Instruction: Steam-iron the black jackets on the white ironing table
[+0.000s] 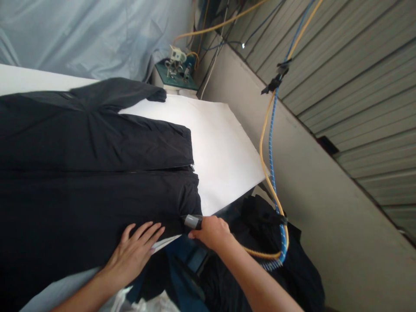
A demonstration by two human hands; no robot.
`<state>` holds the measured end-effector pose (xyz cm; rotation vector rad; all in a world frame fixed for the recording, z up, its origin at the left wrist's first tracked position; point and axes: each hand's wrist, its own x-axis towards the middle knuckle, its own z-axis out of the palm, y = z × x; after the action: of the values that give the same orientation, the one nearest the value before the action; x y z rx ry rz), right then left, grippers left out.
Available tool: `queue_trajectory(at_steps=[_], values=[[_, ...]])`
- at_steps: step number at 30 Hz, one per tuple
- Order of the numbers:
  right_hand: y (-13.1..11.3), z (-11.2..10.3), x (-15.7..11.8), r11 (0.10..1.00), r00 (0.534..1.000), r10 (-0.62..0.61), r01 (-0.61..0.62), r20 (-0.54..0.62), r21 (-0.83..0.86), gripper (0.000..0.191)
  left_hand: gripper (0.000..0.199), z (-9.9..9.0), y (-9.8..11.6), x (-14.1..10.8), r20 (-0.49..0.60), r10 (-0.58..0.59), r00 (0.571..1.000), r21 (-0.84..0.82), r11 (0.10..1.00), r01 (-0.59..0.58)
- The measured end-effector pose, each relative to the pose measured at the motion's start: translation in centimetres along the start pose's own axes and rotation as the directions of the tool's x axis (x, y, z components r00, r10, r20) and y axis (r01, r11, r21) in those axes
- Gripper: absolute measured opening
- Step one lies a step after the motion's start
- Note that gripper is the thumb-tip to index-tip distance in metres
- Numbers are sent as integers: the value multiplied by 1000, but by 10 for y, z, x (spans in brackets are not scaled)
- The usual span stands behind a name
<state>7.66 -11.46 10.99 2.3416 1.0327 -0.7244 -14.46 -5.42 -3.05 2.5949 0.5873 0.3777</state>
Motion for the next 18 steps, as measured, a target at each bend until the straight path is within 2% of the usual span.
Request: queue_trajectory(at_steps=[7, 11, 13, 15, 17, 18], values=[[-2, -8, -2, 997, 998, 31, -27, 53, -69, 56, 56, -4, 0, 1, 6, 16, 1000, -17, 1000, -16], [21, -30, 0, 997, 999, -17, 20, 45, -69, 54, 60, -6, -5, -2, -12, 65, 998, -11, 998, -65], [42, -49, 14, 998, 998, -63, 63, 5, -24, 51, 55, -6, -12, -14, -60, 82, 995, -19, 996, -83], [64, -70, 40, 994, 995, -86, 89, -52, 58, 47, 45, -6, -21, -36, -136, 43, 990, -35, 998, -48], [80, -89, 76, 986, 991, -69, 85, -113, 143, 43, 36, -7, -29, -68, -175, -104, 979, -73, 993, 93], [85, -98, 96, 982, 989, -50, 74, -141, 172, 42, 33, -9, -31, -85, -162, -213, 964, -100, 975, 198]])
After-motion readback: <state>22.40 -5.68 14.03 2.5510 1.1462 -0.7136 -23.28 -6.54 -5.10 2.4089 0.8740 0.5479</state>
